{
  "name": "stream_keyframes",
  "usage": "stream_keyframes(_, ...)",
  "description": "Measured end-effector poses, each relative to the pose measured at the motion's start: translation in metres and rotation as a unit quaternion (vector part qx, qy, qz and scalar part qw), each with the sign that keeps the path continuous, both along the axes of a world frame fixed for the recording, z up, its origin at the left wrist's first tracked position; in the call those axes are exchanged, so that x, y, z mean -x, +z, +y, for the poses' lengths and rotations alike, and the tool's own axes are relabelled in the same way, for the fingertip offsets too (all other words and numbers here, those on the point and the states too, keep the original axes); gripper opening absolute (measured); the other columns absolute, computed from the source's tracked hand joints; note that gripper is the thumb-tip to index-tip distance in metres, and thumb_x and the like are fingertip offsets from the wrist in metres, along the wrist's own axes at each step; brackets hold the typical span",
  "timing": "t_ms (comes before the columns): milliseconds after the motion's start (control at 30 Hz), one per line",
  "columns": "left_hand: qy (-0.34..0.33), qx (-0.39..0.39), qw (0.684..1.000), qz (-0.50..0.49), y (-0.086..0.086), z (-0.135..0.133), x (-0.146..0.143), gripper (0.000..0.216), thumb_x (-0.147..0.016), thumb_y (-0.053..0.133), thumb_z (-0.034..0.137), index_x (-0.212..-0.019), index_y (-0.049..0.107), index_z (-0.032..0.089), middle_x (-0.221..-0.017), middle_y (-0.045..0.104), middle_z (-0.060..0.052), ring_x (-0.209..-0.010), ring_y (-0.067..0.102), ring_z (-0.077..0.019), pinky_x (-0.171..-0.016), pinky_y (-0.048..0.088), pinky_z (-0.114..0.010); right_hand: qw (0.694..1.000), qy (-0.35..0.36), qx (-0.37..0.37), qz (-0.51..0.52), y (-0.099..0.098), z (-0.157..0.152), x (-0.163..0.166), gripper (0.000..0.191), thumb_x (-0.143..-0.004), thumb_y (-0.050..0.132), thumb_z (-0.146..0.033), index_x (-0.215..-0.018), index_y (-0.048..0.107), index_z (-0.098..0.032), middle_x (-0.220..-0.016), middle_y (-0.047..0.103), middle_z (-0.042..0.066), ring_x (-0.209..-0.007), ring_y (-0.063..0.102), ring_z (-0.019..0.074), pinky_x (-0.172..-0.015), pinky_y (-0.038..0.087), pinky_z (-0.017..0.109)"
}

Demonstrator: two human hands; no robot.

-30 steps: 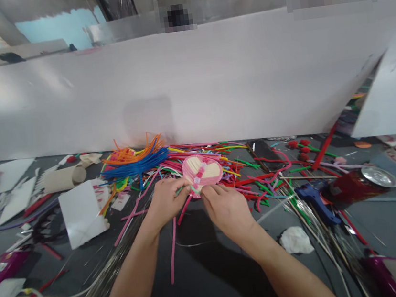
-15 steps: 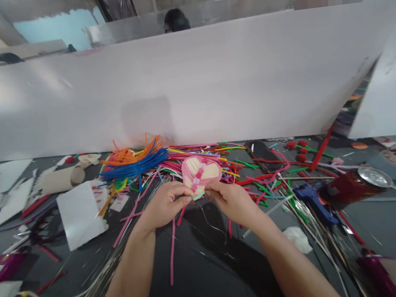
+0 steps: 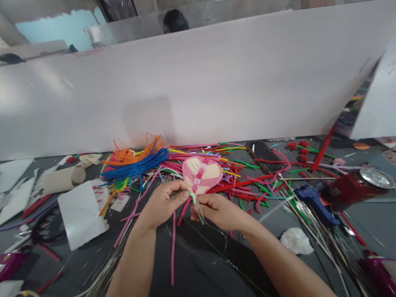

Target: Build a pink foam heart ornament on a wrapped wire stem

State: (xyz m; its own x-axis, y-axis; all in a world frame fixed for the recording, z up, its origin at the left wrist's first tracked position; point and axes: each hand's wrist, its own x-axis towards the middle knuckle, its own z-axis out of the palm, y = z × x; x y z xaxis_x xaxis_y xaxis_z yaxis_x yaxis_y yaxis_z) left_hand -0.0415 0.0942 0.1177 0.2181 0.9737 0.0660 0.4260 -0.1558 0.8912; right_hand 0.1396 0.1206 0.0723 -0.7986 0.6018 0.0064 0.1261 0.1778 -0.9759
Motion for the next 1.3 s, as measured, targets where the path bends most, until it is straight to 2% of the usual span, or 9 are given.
stream_keyframes(233, -0.008, 0.016, 0.999, 0.040, 0.004, -0.002, 0.001, 0.017, -0.082, 0.049, 0.025, -0.079, 0.063, 0.016, -0.076, 0.064, 0.000, -0.072, 0.055, -0.0138, -0.069, 0.042, -0.023, 0.998, 0.010, -0.046, -0.031, -0.004, 0.003, -0.002, 0.035, -0.093, 0.042, -0.040, -0.082, 0.063, -0.015, -0.076, 0.064, 0.001, -0.072, 0.057, 0.0140, -0.068, 0.043, 0.023)
stream_keyframes(433, -0.023, 0.023, 0.999, 0.040, 0.005, -0.002, 0.000, 0.019, -0.083, 0.047, 0.027, -0.081, 0.062, 0.015, -0.076, 0.062, 0.000, -0.073, 0.054, -0.0137, -0.069, 0.041, -0.023, 0.998, 0.026, -0.039, -0.033, -0.007, 0.004, -0.001, 0.031, -0.092, 0.044, -0.037, -0.083, 0.064, -0.015, -0.076, 0.064, 0.001, -0.071, 0.058, 0.0136, -0.067, 0.045, 0.023)
stream_keyframes(500, -0.008, 0.013, 0.999, 0.040, 0.005, -0.001, 0.001, 0.019, -0.084, 0.047, 0.027, -0.081, 0.061, 0.016, -0.077, 0.062, 0.000, -0.075, 0.054, -0.0142, -0.071, 0.041, -0.023, 0.998, -0.006, -0.056, -0.037, -0.008, 0.008, -0.005, 0.025, -0.091, 0.045, -0.032, -0.087, 0.064, -0.016, -0.077, 0.064, 0.001, -0.071, 0.058, 0.0136, -0.066, 0.046, 0.023)
stream_keyframes(567, 0.014, 0.005, 0.999, 0.040, 0.004, -0.001, 0.003, 0.018, -0.084, 0.047, 0.027, -0.081, 0.061, 0.016, -0.077, 0.062, 0.000, -0.075, 0.055, -0.0146, -0.071, 0.041, -0.024, 0.992, -0.080, -0.090, -0.029, -0.005, 0.012, -0.010, 0.021, -0.090, 0.046, -0.028, -0.096, 0.064, -0.018, -0.084, 0.066, 0.002, -0.076, 0.060, 0.0149, -0.070, 0.048, 0.025)
stream_keyframes(633, 0.035, 0.003, 0.999, 0.041, 0.004, 0.000, 0.005, 0.018, -0.084, 0.047, 0.027, -0.081, 0.061, 0.016, -0.076, 0.061, 0.000, -0.074, 0.055, -0.0145, -0.069, 0.041, -0.023, 0.977, -0.160, -0.140, -0.009, 0.001, 0.013, -0.017, 0.021, -0.089, 0.047, -0.026, -0.101, 0.063, -0.020, -0.097, 0.066, 0.005, -0.090, 0.061, 0.0172, -0.080, 0.048, 0.030)
stream_keyframes(700, 0.049, 0.002, 0.998, 0.040, 0.003, 0.001, 0.005, 0.018, -0.083, 0.048, 0.027, -0.081, 0.061, 0.016, -0.074, 0.061, 0.000, -0.072, 0.055, -0.0141, -0.067, 0.041, -0.023, 0.962, -0.182, -0.204, 0.003, 0.010, 0.012, -0.024, 0.020, -0.090, 0.048, -0.026, -0.100, 0.065, -0.022, -0.111, 0.062, 0.008, -0.106, 0.057, 0.0190, -0.092, 0.044, 0.034)
stream_keyframes(900, 0.059, 0.004, 0.997, 0.040, 0.003, 0.001, 0.005, 0.016, -0.082, 0.047, 0.023, -0.079, 0.061, 0.017, -0.071, 0.061, 0.002, -0.067, 0.054, -0.0120, -0.064, 0.039, -0.021, 0.932, 0.021, -0.346, -0.107, 0.028, 0.002, -0.035, 0.027, -0.090, 0.051, -0.027, -0.115, 0.062, -0.031, -0.144, 0.037, 0.005, -0.135, 0.025, 0.0246, -0.105, 0.034, 0.046)
stream_keyframes(1100, 0.067, -0.002, 0.997, 0.042, 0.003, 0.002, 0.010, 0.016, -0.079, 0.047, 0.021, -0.076, 0.062, 0.017, -0.072, 0.061, 0.002, -0.069, 0.054, -0.0126, -0.065, 0.040, -0.021, 0.902, 0.013, -0.403, -0.155, 0.027, -0.005, -0.033, 0.037, -0.089, 0.050, -0.020, -0.123, 0.057, -0.033, -0.144, 0.036, 0.006, -0.135, 0.025, 0.0278, -0.102, 0.039, 0.049)
stream_keyframes(1300, 0.086, 0.014, 0.996, 0.017, 0.002, 0.004, 0.027, 0.015, -0.077, 0.049, 0.024, -0.075, 0.061, 0.016, -0.069, 0.061, 0.002, -0.064, 0.052, -0.0113, -0.064, 0.041, -0.022, 0.910, 0.030, -0.395, -0.124, 0.032, -0.004, -0.037, 0.037, -0.086, 0.052, -0.012, -0.115, 0.063, -0.034, -0.145, 0.036, 0.003, -0.136, 0.024, 0.0247, -0.102, 0.041, 0.043)
